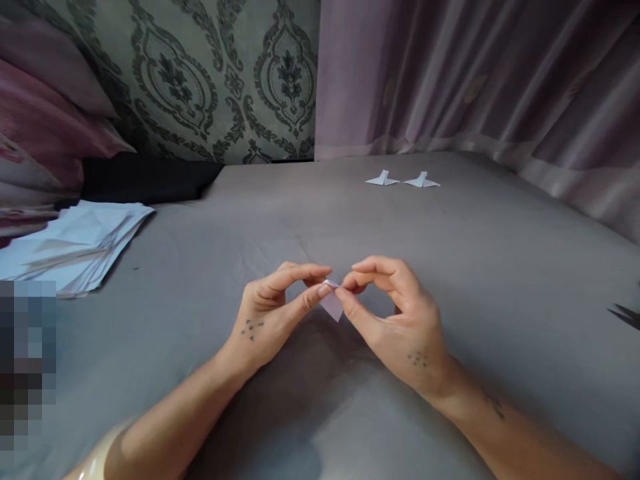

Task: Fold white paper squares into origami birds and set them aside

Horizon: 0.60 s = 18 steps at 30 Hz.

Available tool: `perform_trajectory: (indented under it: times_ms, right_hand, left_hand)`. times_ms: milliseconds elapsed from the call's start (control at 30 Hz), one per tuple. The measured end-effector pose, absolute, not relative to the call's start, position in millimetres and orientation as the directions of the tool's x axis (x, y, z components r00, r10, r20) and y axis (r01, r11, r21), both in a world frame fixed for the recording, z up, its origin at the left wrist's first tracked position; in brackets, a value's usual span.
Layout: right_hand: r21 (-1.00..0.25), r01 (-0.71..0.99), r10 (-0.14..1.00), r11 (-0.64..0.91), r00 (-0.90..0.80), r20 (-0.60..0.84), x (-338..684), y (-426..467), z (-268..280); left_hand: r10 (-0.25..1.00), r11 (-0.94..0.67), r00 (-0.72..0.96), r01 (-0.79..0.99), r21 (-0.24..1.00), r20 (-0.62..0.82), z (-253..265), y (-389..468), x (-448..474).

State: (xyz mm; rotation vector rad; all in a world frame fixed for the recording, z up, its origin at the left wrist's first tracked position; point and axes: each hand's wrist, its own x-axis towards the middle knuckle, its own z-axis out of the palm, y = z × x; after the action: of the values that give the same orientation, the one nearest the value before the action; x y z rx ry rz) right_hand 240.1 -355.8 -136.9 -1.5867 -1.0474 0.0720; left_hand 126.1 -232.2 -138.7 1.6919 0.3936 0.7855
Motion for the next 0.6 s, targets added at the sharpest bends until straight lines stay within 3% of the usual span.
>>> perform_trajectory:
  times_ms: [267,600]
  right_hand:
    - [-0.78,0.618,0.676,0.101,0.533,0.509,239.9,-356.6,-136.0]
    - [-0.844,0.513,0.766,0.157,0.476,0.432,248.6,-353.8,-127.6]
  left_hand:
    - [0.661,-0.068,0.729,-0.176,0.982,0.176,-140.5,-229.4,126.6]
    - [0.65,-0.023,0.745,-0.177,0.984,0.149,-141.1,-230.2,126.3]
